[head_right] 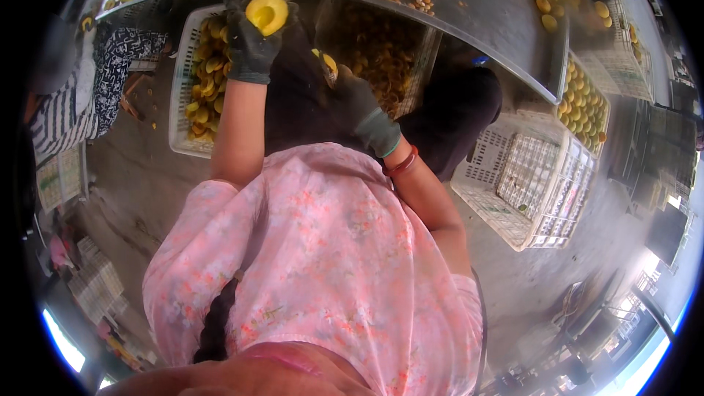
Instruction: The person removes pits from apricots using a small pitting tool and places the fruit halves onto a metal table while sitting near crates of fruit.
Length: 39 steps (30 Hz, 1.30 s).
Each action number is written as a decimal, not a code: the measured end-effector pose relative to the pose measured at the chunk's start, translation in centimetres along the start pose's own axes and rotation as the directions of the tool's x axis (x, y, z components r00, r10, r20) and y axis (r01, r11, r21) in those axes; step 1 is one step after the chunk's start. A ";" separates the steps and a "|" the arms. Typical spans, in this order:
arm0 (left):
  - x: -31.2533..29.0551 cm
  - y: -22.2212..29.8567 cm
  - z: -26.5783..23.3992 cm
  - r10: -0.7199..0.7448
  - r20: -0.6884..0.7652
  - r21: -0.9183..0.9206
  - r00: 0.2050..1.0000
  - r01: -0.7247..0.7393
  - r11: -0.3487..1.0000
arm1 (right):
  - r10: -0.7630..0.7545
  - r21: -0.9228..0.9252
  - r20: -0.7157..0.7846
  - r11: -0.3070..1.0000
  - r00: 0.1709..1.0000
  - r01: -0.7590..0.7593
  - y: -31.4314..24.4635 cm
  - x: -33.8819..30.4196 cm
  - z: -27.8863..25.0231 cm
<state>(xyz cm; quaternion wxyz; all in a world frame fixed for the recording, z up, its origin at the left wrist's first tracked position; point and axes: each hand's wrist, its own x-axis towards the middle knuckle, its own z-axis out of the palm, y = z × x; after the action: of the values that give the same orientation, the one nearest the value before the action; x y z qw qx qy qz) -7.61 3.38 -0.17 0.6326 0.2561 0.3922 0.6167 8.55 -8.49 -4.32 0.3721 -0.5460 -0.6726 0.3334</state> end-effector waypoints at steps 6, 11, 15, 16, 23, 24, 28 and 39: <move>5.1 4.8 -18.2 0.651 0.443 0.877 0.616 -0.145 -0.459 | -0.030 -0.267 -0.087 0.964 0.996 0.006 4.9 0.7 -0.1; 7.9 3.2 -10.9 0.612 0.504 0.855 0.610 -0.453 -0.253 | 0.047 -0.426 -0.190 0.896 0.981 -0.125 6.3 1.8 -1.3; 13.5 -2.3 -3.0 0.477 0.733 0.631 0.485 -0.746 -0.213 | 0.044 -0.200 -0.331 0.973 0.943 -0.115 5.1 2.6 -1.4; 15.5 -4.1 -1.4 0.428 0.777 0.590 0.462 -0.772 -0.237 | 0.045 -0.137 -0.374 0.985 0.926 -0.103 5.2 2.7 -1.4; 22.5 -9.3 6.1 -0.147 0.577 0.732 0.803 -0.589 -0.342 | 0.265 -0.269 -0.327 0.894 0.907 -0.358 8.4 2.3 -1.0; 22.6 -9.2 6.7 -0.157 0.505 0.773 0.849 -0.526 -0.356 | 0.240 -0.256 -0.350 0.906 0.906 -0.339 8.4 2.2 -1.0; 24.1 -8.9 5.0 -0.183 0.440 0.828 0.879 -0.476 -0.295 | 0.244 -0.167 -0.357 0.933 0.902 -0.319 7.3 2.0 -1.6; 11.2 -3.2 3.0 -0.146 0.493 0.428 0.858 -0.093 0.899 | 0.325 -0.242 -0.225 0.894 0.919 -0.376 7.2 3.1 -1.3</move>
<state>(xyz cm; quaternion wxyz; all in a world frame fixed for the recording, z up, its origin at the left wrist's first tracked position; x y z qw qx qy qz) -4.09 14.49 -3.08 0.6486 0.5406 0.3413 0.4129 12.84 -4.08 -9.41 0.2832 -0.7333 -0.5670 0.2462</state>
